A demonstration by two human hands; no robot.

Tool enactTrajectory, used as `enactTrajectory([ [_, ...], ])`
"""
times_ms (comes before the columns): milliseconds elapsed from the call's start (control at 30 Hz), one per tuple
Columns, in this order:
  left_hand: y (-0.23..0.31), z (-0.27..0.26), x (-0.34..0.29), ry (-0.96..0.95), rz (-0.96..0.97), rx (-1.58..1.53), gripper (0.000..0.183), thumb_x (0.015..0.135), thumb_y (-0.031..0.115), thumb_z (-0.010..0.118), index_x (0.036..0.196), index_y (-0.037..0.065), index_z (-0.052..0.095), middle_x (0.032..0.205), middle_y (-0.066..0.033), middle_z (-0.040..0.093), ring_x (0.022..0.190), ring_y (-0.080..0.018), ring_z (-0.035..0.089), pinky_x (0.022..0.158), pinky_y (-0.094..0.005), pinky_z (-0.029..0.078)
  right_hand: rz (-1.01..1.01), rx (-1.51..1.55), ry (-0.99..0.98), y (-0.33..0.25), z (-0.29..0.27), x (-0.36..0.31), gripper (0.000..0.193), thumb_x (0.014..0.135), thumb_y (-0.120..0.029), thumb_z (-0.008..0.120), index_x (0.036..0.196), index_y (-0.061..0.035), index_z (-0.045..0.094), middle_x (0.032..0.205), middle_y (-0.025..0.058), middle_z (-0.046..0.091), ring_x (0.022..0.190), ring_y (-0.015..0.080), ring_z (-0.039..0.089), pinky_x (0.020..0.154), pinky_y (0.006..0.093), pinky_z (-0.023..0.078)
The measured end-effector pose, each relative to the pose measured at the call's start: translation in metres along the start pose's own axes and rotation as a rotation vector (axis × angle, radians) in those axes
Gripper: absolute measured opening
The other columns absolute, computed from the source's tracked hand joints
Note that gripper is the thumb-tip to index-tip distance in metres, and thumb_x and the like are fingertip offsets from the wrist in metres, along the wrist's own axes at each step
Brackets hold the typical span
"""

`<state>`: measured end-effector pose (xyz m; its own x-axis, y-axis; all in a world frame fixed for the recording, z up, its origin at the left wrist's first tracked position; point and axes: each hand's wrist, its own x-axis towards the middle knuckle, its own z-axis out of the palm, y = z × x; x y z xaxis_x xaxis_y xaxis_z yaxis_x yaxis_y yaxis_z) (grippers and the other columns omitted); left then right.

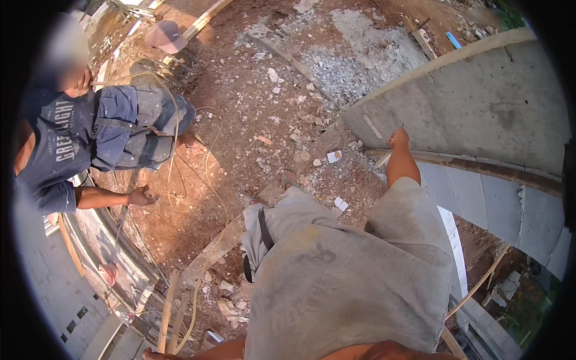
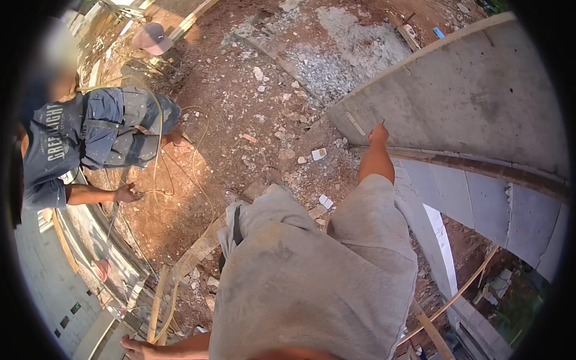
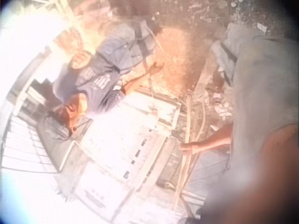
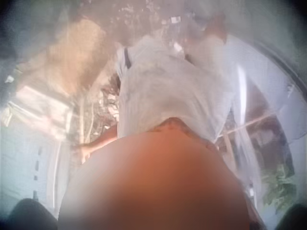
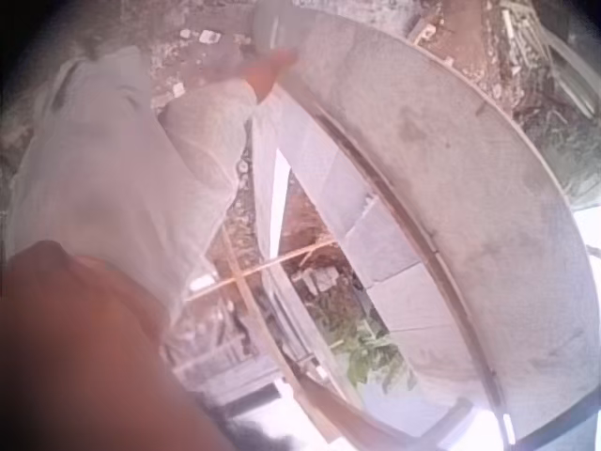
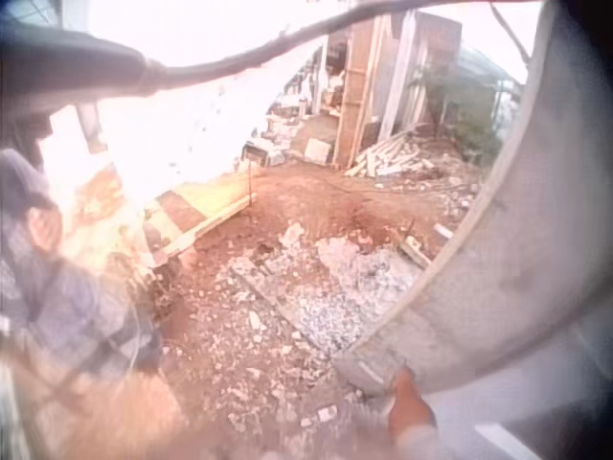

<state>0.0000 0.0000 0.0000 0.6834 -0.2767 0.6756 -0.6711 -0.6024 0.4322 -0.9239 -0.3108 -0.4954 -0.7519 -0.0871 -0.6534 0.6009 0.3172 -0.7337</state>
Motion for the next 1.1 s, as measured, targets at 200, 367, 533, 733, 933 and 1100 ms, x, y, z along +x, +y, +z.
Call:
enactTrajectory([
  [200, -0.016, 0.074, 0.007, -0.050, -0.130, -0.069, 0.038, 0.103, 0.029, 0.053, 0.092, -0.004, 0.067, 0.071, -0.0053, 0.058, 0.061, -0.0117, 0.046, 0.055, -0.0278, 0.038, -0.045, -0.081, 0.004, 0.006, -0.017, -0.008, 0.013, 0.087, -0.008, 0.052, 0.093, -0.0001, 0.061, 0.069, 0.0085, 0.052, 0.054, 0.0220, 0.050, 0.043, 0.0393, 0.036],
  [367, -0.023, 0.084, 0.015, -0.045, -0.169, -0.095, 0.036, 0.102, 0.027, 0.053, 0.090, -0.004, 0.068, 0.070, -0.0046, 0.056, 0.060, -0.0115, 0.045, 0.055, -0.0279, 0.036, 0.015, 0.043, 0.004, 0.001, -0.013, -0.032, 0.013, 0.098, -0.019, 0.053, 0.097, -0.0069, 0.056, 0.063, 0.0045, 0.041, 0.049, 0.0170, 0.039, 0.045, 0.0387, 0.029],
  [533, -0.026, 0.090, 0.023, -0.035, -0.185, -0.134, 0.035, 0.101, 0.025, 0.054, 0.087, -0.003, 0.069, 0.068, -0.0039, 0.055, 0.059, -0.0112, 0.044, 0.054, -0.0280, 0.035, -0.081, -0.129, -0.060, 0.006, -0.006, -0.059, 0.019, 0.101, -0.025, 0.055, 0.101, -0.0077, 0.061, 0.059, 0.0016, 0.041, 0.045, 0.0150, 0.036, 0.042, 0.0383, 0.027],
  [733, -0.042, 0.097, 0.052, -0.042, -0.211, -0.286, 0.034, 0.100, 0.023, 0.055, 0.084, -0.003, 0.071, 0.067, -0.0031, 0.054, 0.058, -0.0108, 0.043, 0.053, -0.0281, 0.034, -0.637, -0.721, -0.207, 0.154, 0.012, -0.112, 0.041, 0.099, -0.029, 0.058, 0.129, -0.0035, 0.068, 0.072, 0.0106, 0.067, 0.061, 0.0244, 0.062, 0.058, 0.0443, 0.049],
  [933, -0.002, 0.043, 0.084, 0.091, 0.003, -0.422, 0.031, 0.097, 0.017, 0.053, 0.079, -0.003, 0.069, 0.066, -0.0025, 0.055, 0.051, -0.0095, 0.034, 0.049, -0.0244, 0.026, -0.400, -1.521, -1.070, 0.326, 0.032, -0.328, 0.034, 0.089, -0.028, 0.056, 0.095, 0.0004, 0.074, 0.086, 0.0195, 0.073, 0.077, 0.0297, 0.071, 0.068, 0.0443, 0.056],
  [1100, -0.128, -0.008, 0.120, 0.268, 0.000, -0.232, 0.031, 0.098, 0.018, 0.054, 0.081, -0.002, 0.070, 0.064, 0.0018, 0.050, 0.056, -0.0070, 0.037, 0.053, -0.0245, 0.026, -0.142, -1.235, -1.368, 0.341, 0.108, -0.368, 0.020, 0.095, -0.022, 0.063, 0.097, -0.0026, 0.066, 0.067, 0.0057, 0.059, 0.057, 0.0171, 0.054, 0.053, 0.0341, 0.043],
])
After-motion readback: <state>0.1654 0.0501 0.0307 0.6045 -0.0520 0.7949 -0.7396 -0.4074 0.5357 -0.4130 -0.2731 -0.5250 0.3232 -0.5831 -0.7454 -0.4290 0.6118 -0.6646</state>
